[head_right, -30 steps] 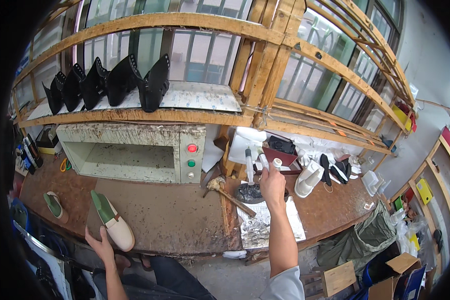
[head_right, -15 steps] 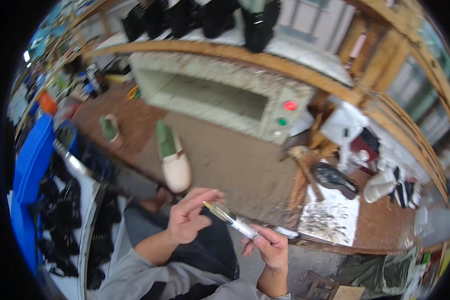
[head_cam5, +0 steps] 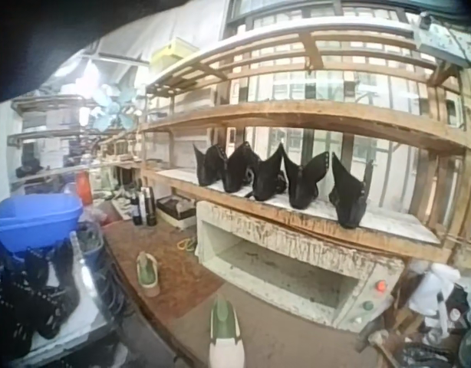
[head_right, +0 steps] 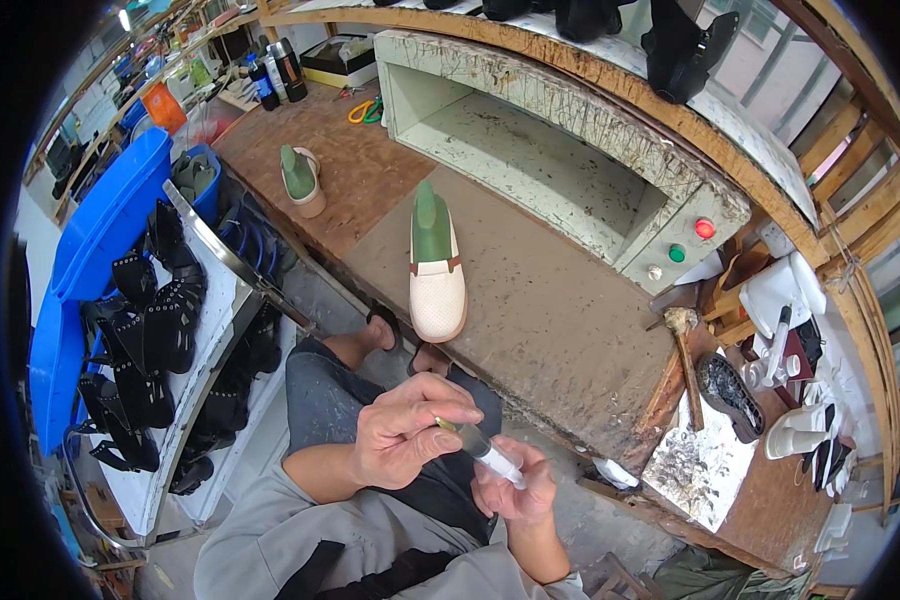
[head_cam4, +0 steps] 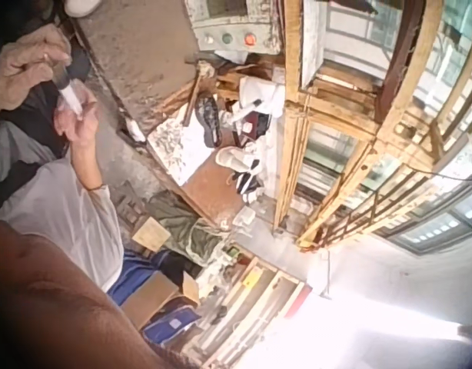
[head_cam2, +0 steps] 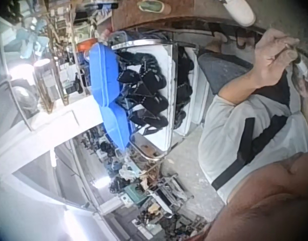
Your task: The person presses a sole onto a lasted shoe upper by hand, then applies adhesive along the seam between the sole and upper using a syringe.
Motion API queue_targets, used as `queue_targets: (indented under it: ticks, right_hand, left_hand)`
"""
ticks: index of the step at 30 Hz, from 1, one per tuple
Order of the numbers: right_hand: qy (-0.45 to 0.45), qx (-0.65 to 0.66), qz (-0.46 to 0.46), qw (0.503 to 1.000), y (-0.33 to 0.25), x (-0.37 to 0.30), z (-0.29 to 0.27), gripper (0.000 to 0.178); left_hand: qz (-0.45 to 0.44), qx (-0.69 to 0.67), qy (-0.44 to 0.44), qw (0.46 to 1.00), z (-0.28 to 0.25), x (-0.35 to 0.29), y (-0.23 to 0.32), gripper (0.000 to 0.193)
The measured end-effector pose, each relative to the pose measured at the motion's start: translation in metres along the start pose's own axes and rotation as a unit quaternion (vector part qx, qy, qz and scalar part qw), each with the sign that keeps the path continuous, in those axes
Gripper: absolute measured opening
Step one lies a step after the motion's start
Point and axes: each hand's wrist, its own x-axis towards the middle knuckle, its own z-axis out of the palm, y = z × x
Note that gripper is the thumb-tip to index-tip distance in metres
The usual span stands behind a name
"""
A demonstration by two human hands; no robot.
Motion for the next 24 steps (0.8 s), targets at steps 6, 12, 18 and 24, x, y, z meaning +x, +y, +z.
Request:
queue_targets:
  ticks: [6, 12, 18, 24]
  right_hand:
    - [0.14, -0.107, -0.025, 0.984, 0.006, 0.007, 0.013, 0.056]
    - [0.18, -0.147, -0.03, 0.972, 0.002, 0.008, 0.016, 0.052]
    - [0.184, -0.136, -0.029, 0.973, 0.005, 0.01, 0.009, 0.05]
    - [0.139, -0.112, -0.003, 0.984, -0.002, 0.003, 0.0, 0.055]
  left_hand:
    - [-0.015, 0.0, 0.004, 1.0, -0.004, -0.003, -0.004, 0.024]
    - [-0.022, -0.03, 0.005, 0.999, -0.001, 0.0, -0.007, 0.022]
    - [-0.024, -0.021, 0.0, 0.999, -0.006, 0.001, -0.009, 0.022]
    - [-0.036, -0.002, -0.008, 0.999, -0.002, 0.009, -0.008, 0.022]
